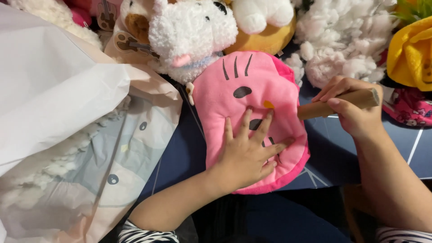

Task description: Stuffing a pink plushie shell with white fiberfill using hands and a wooden stick to distribute the material.

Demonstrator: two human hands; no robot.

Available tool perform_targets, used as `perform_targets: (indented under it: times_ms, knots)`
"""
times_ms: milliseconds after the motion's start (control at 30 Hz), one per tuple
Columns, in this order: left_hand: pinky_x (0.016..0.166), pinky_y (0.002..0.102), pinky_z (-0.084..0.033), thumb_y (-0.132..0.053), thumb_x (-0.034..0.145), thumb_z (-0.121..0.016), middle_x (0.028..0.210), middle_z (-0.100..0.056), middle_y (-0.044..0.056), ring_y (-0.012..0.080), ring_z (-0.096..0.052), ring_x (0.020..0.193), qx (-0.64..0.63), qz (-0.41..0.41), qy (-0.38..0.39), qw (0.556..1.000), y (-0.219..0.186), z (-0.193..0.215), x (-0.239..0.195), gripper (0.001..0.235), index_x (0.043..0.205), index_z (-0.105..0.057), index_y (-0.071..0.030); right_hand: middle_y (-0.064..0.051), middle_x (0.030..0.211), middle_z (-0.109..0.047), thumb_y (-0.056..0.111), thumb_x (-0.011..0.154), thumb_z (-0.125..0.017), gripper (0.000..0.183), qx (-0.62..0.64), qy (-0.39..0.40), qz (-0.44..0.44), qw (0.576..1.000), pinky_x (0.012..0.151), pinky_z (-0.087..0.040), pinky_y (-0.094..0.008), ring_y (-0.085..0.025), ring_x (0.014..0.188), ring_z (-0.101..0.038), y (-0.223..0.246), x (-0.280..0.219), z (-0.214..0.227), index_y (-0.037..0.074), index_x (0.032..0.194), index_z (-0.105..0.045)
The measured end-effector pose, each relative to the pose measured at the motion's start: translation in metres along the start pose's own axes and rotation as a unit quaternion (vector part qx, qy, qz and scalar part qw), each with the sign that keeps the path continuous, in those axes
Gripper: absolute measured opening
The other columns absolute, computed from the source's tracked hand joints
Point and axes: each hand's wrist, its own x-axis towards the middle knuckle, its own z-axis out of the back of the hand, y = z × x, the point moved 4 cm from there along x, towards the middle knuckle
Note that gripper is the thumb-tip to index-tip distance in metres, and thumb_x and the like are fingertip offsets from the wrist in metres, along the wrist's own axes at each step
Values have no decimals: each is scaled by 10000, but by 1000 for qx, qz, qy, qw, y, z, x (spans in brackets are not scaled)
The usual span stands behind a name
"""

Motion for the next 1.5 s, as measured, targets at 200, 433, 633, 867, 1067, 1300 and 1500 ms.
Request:
perform_targets:
  times_ms: [200,433,633,867,1067,1300,1500]
  knots:
    - [1018,829,-304,-592,805,-622,1583,-396,117,508,-283,1448,-29,-12,44,999,-1,-13,5,554,1352,-592,-512,-187,785,-566,128,814,-573,122,14,-106,-10,994,657,-479,-316,-268,711,-614,-24,-1,50,8,831,-569]
    - [1023,756,-379,-538,843,-674,1581,-463,94,417,-421,1448,-73,-15,-68,995,-5,19,-6,489,1323,-660,-443,-76,774,-609,180,834,-627,95,216,-261,-97,936,636,-480,-386,-250,753,-640,-21,6,49,136,779,-564]
    - [1047,518,-519,-184,962,-638,1198,-643,76,361,-622,1202,-282,-52,-278,917,24,70,-24,162,1078,-751,-178,-92,645,-497,225,831,-556,156,213,-192,-103,952,441,-292,-326,-207,583,-519,-20,14,45,138,706,-523]
    - [1143,600,-324,-715,818,-655,1455,-556,51,338,-454,1405,-105,16,-163,981,26,38,-14,591,1290,-696,-362,-204,717,-625,206,782,-568,122,197,-19,-138,971,434,-445,-308,-232,497,-567,-18,14,32,96,743,-607]
    - [1102,712,-324,-727,818,-641,1521,-508,24,337,-404,1451,-71,57,-132,987,20,27,-10,598,1315,-666,-397,-105,848,-749,145,789,-769,167,48,201,-145,968,723,-541,-294,-169,777,-671,-30,7,-15,-11,837,-733]
    - [1113,789,-267,-937,609,-613,1618,-395,56,364,-317,1516,-75,69,-66,993,27,20,-12,977,1435,-568,-418,-129,937,-595,61,910,-663,377,117,-11,-189,975,335,-444,-292,-226,596,-650,-15,14,-14,159,1217,-466]
    - [1121,760,-316,-967,601,-633,1635,-395,43,350,-348,1524,-61,67,-80,993,31,17,-15,1043,1487,-511,-432,3,957,-504,100,1008,-580,168,120,-229,-177,950,324,-323,-275,-157,565,-515,-10,18,15,219,1011,-462]
